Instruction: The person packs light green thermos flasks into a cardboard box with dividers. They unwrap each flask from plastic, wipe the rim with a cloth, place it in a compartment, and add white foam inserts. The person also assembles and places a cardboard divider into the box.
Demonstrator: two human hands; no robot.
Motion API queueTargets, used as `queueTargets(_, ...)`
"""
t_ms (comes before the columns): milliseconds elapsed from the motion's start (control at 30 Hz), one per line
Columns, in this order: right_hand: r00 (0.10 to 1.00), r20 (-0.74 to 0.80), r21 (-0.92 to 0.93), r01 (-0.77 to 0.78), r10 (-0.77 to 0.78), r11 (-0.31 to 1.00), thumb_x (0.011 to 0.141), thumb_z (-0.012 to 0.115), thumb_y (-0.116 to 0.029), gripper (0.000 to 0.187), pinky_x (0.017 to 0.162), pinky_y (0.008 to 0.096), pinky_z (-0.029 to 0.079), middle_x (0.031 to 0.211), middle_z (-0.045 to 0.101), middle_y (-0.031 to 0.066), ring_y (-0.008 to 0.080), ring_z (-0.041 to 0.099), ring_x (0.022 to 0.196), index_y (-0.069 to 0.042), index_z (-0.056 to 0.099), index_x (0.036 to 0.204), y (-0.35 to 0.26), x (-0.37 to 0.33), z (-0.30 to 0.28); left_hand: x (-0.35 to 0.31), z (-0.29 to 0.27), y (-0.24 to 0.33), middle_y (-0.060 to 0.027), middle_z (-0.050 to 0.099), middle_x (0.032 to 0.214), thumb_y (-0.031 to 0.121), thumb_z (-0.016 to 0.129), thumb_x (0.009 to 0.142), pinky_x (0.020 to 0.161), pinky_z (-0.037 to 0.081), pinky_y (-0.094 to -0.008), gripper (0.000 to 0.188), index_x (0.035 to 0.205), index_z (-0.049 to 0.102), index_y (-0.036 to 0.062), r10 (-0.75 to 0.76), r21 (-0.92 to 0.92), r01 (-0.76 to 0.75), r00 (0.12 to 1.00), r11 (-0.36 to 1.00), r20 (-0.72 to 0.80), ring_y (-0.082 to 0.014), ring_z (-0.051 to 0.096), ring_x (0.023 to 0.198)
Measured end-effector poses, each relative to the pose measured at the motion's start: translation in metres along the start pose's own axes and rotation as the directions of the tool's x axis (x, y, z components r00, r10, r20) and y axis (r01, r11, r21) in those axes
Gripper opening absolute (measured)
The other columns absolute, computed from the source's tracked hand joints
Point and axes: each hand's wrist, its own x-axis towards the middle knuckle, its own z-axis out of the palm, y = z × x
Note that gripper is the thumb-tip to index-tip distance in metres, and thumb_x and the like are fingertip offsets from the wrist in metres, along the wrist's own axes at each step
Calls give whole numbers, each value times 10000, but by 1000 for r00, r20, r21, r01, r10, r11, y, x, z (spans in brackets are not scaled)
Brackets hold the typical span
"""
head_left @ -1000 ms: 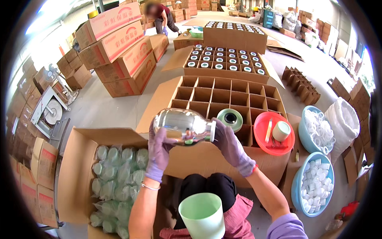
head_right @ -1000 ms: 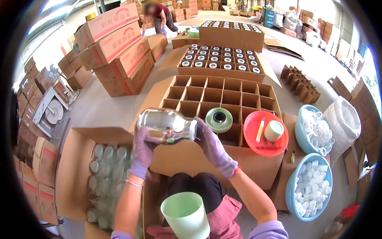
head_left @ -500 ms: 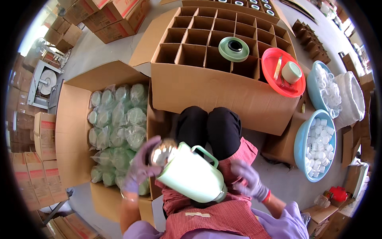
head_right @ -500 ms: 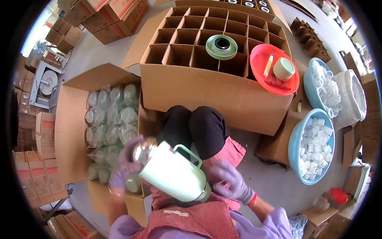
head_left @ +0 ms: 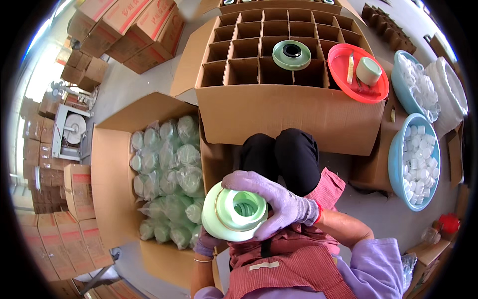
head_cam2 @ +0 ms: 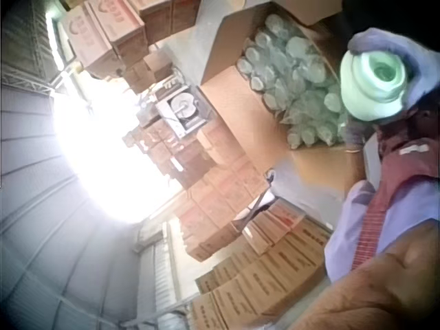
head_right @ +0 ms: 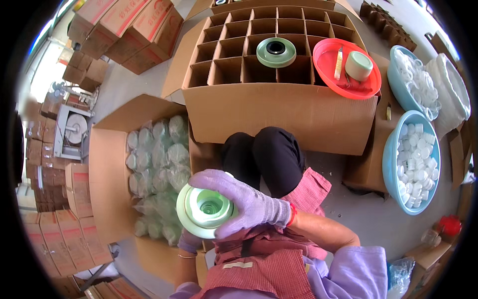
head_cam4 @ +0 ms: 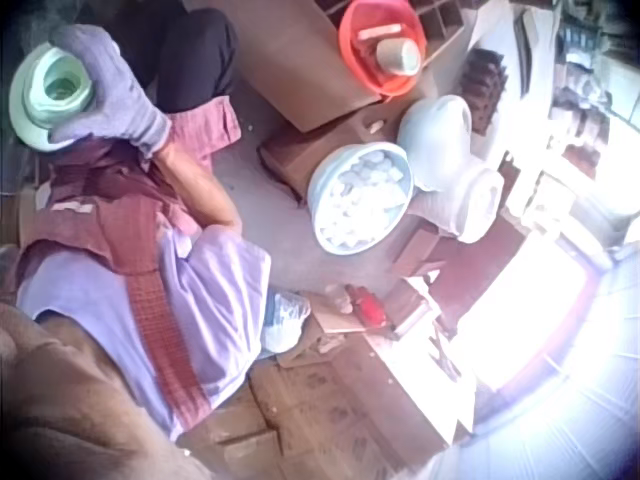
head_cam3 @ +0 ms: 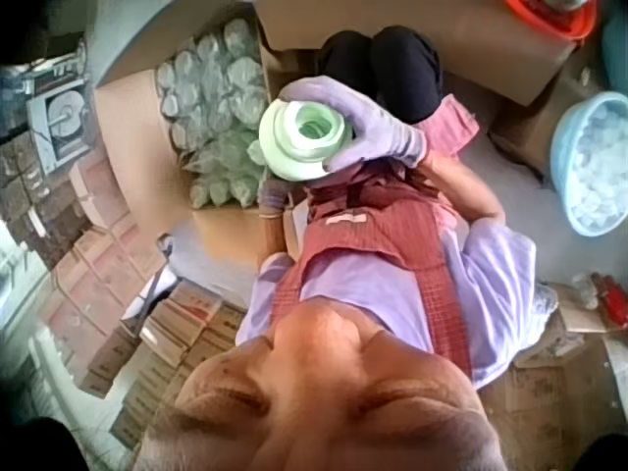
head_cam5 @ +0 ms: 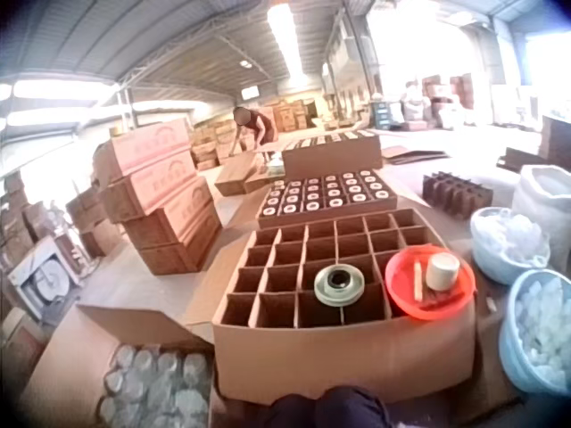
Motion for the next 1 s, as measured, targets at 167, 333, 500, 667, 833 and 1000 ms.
queueTargets(167,992,29,86,-122,120,989,706,833,-271,796,1043,378,380,1328,478,141,286,479,1236,-7,441,1347,0,4,5,21,5,1,-111,628,1206,205,772,791,898,512,-340,556,1253,555,-16,1,-29,1,998,1000,56,-210,624,1060)
queueTargets(333,992,-58,42,-106,108,994,721,817,-283,818,1054,376,365,1326,485,145,285,476,1234,-1,410,1372,1,4,-1,28,6,1,-102,634,1176,235,768,791,875,516,-329,553,1238,567,-21,-28,-52,32,996,998,82,-203,633,1021)
queueTargets(500,979,-198,-37,-62,54,997,748,791,-281,865,1075,394,336,1372,431,168,315,411,1281,-5,337,1431,-1,-3,-5,39,2,12,-93,640,1146,264,764,791,852,520,-319,554,1224,580,-27,-108,-210,118,992,971,59,-197,643,981)
queueTargets(667,984,-163,-474,-18,-67,881,744,805,-330,854,1020,430,395,1321,434,211,344,446,1232,7,364,1394,2,-66,-24,88,-54,106,-85,647,1116,293,760,791,829,524,-309,557,1210,592,-32,-16,-577,32,999,816,33,-190,652,941)
queueTargets(833,979,140,-486,-64,150,872,796,747,-208,325,923,419,472,1103,589,169,334,566,1087,-42,639,1054,-24,-54,-107,165,-37,197,-67,597,920,182,801,702,689,510,-300,514,1167,627,48,123,261,-327,806,908,580,-172,614,791)
queueTargets(1000,983,-182,-950,-172,-12,262,804,652,-126,411,968,466,437,1242,509,183,387,508,1138,-78,564,1203,46,66,-236,172,24,145,-122,596,1017,296,785,747,781,504,-361,519,1177,629,50,31,227,-315,641,922,767,-250,607,868)
